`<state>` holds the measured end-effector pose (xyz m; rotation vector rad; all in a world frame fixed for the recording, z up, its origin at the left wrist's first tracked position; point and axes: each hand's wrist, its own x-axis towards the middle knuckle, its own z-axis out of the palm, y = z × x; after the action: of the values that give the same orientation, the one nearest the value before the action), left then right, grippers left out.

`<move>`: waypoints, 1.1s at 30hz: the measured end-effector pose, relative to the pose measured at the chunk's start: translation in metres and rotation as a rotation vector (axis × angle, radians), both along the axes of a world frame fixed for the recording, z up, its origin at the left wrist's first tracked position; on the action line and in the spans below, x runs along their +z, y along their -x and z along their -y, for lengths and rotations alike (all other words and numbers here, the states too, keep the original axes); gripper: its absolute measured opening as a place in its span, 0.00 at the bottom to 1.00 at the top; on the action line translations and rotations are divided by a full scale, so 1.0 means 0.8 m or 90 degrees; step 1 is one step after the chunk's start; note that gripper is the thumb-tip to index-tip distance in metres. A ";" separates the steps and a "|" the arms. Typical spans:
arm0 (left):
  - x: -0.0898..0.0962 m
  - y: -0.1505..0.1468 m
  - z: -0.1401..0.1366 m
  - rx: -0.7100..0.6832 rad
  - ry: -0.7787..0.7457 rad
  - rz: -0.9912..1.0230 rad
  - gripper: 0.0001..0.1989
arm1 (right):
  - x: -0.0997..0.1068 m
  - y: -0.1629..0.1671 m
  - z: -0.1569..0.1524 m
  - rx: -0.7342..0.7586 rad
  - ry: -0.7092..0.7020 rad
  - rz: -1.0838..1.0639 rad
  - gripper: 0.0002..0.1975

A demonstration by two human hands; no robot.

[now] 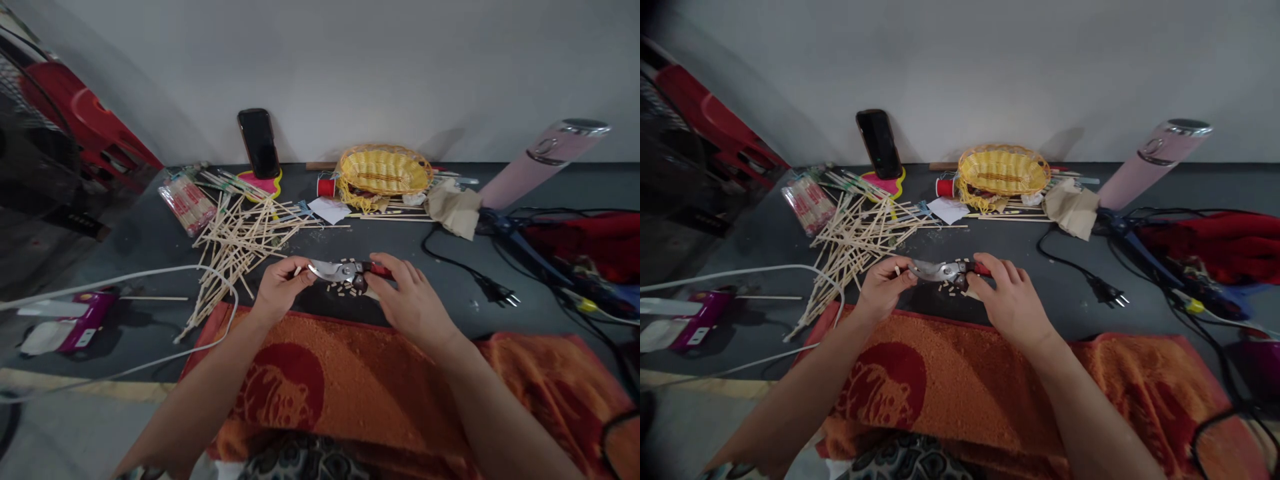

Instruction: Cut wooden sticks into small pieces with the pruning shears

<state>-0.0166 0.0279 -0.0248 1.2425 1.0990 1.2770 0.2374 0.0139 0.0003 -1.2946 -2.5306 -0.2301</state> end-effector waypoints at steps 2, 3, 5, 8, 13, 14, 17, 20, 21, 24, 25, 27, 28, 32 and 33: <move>0.001 0.000 0.000 0.004 0.000 -0.012 0.07 | 0.000 -0.001 -0.001 0.003 0.008 0.000 0.15; 0.002 0.000 0.001 0.004 0.002 -0.014 0.07 | 0.000 -0.001 -0.001 0.005 0.011 -0.002 0.14; 0.003 -0.001 0.001 0.003 0.008 -0.012 0.08 | -0.001 -0.002 -0.001 0.011 0.018 -0.010 0.14; 0.004 -0.003 0.001 -0.001 0.014 0.006 0.09 | 0.000 -0.002 0.000 0.020 0.033 -0.013 0.15; 0.006 -0.004 0.003 -0.004 0.025 0.043 0.09 | -0.002 -0.004 -0.003 -0.033 0.026 0.000 0.15; 0.007 -0.005 0.003 -0.005 0.030 0.044 0.09 | -0.003 -0.004 -0.004 -0.051 0.026 -0.004 0.15; 0.007 -0.006 0.004 -0.002 0.031 0.033 0.09 | -0.004 -0.007 -0.007 -0.079 0.037 -0.033 0.15; 0.006 -0.005 0.004 0.000 0.027 0.011 0.09 | -0.003 -0.007 -0.006 -0.068 0.053 -0.072 0.14; 0.006 -0.005 0.004 0.001 0.024 0.001 0.09 | -0.002 -0.006 -0.006 -0.062 0.058 -0.081 0.14; 0.006 -0.003 0.003 -0.007 0.003 -0.071 0.08 | -0.004 -0.007 -0.006 -0.065 0.069 -0.104 0.14; 0.006 -0.003 0.003 -0.015 -0.011 -0.122 0.08 | -0.005 -0.007 -0.007 -0.074 0.072 -0.114 0.14; 0.005 -0.003 0.003 -0.045 -0.058 -0.262 0.07 | -0.009 -0.009 -0.010 -0.096 0.071 -0.135 0.15; 0.003 -0.004 0.004 -0.068 -0.087 -0.339 0.06 | -0.010 -0.010 -0.011 -0.103 0.071 -0.142 0.15; -0.008 -0.007 0.006 -0.128 -0.170 -0.550 0.11 | -0.015 -0.014 -0.014 -0.122 0.070 -0.132 0.15; -0.011 -0.007 0.006 -0.128 -0.175 -0.568 0.12 | -0.016 -0.015 -0.015 -0.132 0.070 -0.123 0.15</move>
<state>-0.0106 0.0230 -0.0336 2.1795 1.3716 0.7146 0.2494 0.0257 -0.0124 -1.5434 -2.2770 -0.0079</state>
